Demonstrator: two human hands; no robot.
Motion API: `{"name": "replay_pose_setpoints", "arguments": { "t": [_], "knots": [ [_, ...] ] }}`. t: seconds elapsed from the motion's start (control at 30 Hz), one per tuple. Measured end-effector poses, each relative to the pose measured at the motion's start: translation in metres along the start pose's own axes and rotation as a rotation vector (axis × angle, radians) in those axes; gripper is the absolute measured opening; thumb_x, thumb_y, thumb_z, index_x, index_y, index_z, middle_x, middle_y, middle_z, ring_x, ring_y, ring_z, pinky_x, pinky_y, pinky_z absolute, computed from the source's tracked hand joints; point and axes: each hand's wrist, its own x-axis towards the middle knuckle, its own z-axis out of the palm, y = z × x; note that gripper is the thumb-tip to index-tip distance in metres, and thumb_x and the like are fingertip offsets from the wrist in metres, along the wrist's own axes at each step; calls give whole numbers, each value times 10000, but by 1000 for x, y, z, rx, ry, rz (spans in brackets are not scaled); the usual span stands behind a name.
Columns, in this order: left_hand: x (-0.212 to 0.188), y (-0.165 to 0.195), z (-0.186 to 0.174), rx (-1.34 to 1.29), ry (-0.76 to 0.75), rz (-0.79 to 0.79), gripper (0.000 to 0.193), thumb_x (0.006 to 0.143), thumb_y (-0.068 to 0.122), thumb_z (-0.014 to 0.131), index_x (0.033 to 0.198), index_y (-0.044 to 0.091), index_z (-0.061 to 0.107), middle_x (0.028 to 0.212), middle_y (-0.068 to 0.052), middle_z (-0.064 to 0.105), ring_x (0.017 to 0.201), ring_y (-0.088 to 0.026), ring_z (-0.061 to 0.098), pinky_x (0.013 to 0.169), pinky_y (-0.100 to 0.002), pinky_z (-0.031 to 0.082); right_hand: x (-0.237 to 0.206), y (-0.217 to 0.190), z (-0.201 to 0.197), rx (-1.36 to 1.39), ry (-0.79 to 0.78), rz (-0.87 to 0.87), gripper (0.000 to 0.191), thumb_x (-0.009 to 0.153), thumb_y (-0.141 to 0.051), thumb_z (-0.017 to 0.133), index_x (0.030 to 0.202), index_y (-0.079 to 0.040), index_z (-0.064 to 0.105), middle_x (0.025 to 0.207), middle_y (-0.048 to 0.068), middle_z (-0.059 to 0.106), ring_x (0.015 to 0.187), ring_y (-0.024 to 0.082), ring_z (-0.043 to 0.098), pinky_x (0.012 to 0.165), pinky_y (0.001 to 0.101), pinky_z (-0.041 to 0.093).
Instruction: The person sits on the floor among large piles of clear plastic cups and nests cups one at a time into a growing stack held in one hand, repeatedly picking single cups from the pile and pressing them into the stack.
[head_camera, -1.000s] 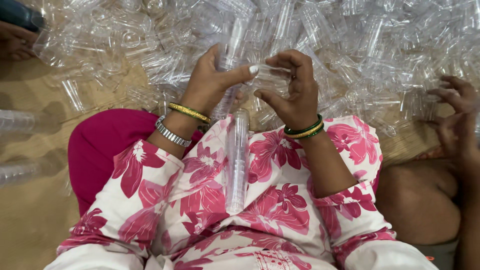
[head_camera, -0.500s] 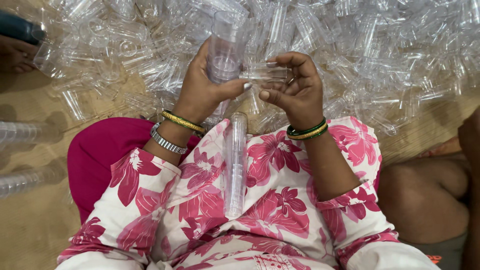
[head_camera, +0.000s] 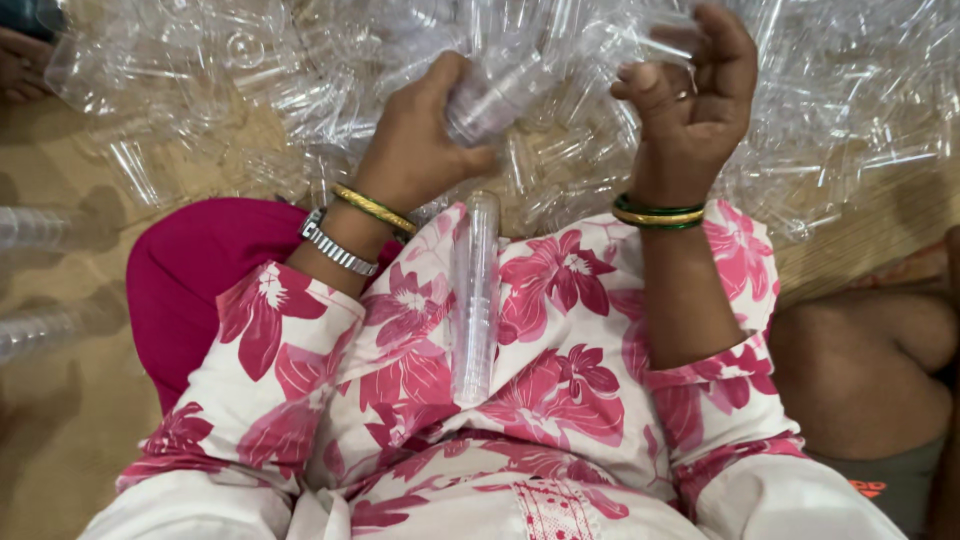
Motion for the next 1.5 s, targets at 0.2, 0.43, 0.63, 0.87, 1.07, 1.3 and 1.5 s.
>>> {"name": "replay_pose_setpoints", "arguments": {
  "t": [0.2,0.43,0.63,0.87,1.07,1.3,1.5],
  "knots": [
    [-5,-2,7,-26,-112,17,544,748,187,883,1185,66,583,970,-105,721,859,-209,727,801,-356,577,-1,14,-2,35,-496,198,490,999,-307,738,1388,-79,546,1308,50,642,1211,125,632,965,290,603],
    [5,-11,6,-220,131,-76,567,776,189,906,1201,15,573,1012,-66,708,867,-129,682,781,-297,578,-30,72,7,-1163,-804,-3,314,627,3,763,915,-117,724,1087,157,688,951,352,681,808,446,574],
    [9,-13,7,-447,147,-244,604,781,174,882,1241,-27,546,958,-74,719,725,-106,694,609,-259,586,-25,105,-1,-1161,-613,-46,237,822,14,745,1024,-110,746,1043,146,741,928,374,690,793,481,554],
    [11,-15,11,-542,167,-248,535,845,198,885,1198,-21,547,1018,-86,719,730,-113,693,559,-262,593,1,73,-21,-175,-102,418,171,936,49,708,1101,10,734,888,92,723,709,148,663,587,269,553],
    [11,0,12,-924,23,-449,379,876,152,801,1132,25,553,935,-70,704,725,-148,732,479,-315,581,-4,37,-3,-15,-114,275,154,973,112,673,1076,8,721,981,95,743,859,161,732,673,288,637],
    [2,14,5,-960,-93,-426,376,914,79,794,1194,-4,557,858,-110,673,599,-166,659,488,-296,527,-9,20,3,-180,-282,85,306,896,191,519,1072,49,725,1076,181,758,981,214,743,849,351,643],
    [3,10,5,-724,-20,-211,593,820,-4,816,1340,11,532,1099,-70,711,928,-140,728,835,-294,632,-8,20,10,-32,-177,278,193,987,121,606,1137,41,698,992,141,758,827,178,747,669,303,646]
  ]
}}
